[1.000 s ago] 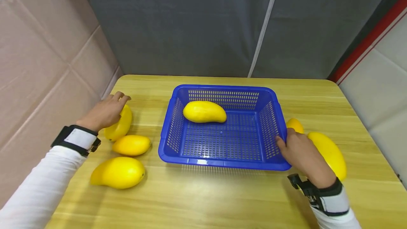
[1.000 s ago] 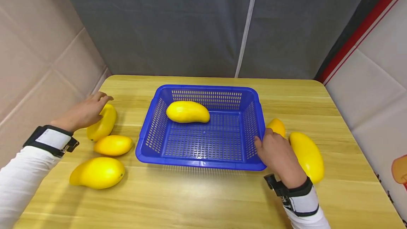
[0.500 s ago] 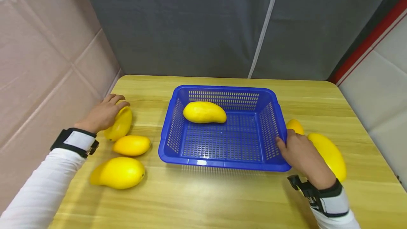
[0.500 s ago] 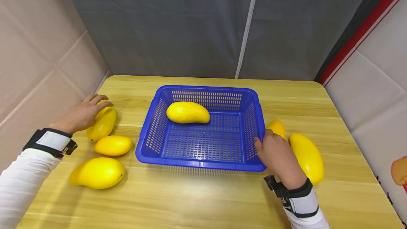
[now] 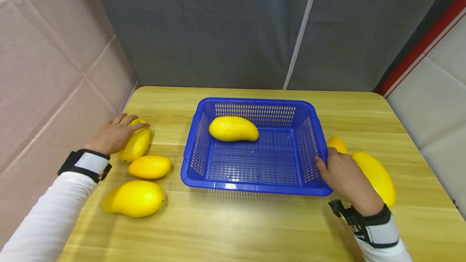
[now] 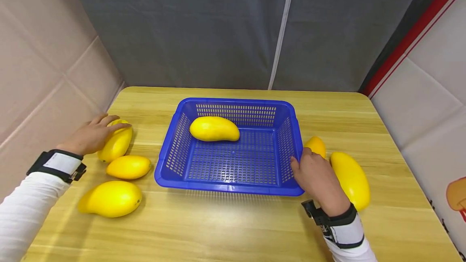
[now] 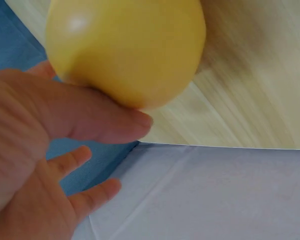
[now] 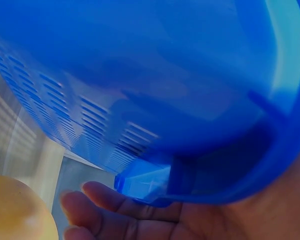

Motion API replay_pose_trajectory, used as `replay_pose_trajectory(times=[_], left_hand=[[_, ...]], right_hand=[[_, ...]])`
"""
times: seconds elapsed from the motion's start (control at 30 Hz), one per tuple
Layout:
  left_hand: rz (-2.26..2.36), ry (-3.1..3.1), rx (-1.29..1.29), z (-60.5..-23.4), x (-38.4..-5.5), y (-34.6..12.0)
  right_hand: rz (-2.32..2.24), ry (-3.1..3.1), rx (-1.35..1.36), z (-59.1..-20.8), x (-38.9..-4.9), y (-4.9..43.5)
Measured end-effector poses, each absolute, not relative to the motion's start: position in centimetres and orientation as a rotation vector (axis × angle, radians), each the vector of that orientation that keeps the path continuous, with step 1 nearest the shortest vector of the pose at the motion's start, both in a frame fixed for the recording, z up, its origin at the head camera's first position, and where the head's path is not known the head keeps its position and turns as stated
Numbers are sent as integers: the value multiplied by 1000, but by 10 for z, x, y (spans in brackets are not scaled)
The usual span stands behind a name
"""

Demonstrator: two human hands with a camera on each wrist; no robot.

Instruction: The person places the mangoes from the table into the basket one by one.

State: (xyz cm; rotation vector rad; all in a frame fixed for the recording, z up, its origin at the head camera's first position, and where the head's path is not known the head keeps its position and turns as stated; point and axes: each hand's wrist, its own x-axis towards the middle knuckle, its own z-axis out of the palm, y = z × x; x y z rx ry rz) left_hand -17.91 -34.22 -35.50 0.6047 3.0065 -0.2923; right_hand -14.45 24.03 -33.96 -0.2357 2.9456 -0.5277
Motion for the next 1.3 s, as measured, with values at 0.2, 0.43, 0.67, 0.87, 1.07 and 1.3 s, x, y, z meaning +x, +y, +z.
replay_pose_trajectory(times=[0.2,0.43,0.67,0.87,1.07,1.3], left_hand=[[-283,2975,572,-357,-180,-345],[-205,2931,576,-358,-177,-348],[-129,2873,621,-361,-174,-349],[-52,2852,596,-360,-175,-353],[41,2820,543,-359,-176,-353],[201,2769,428,-360,-179,-349]], right_hand=[[-522,2951,-237,-339,-144,240],[-524,2948,-236,-339,-144,240],[-527,2944,-240,-340,-144,240],[-525,2926,-220,-340,-143,239],[-508,2957,-235,-340,-143,239],[-493,2962,-236,-341,-143,239]])
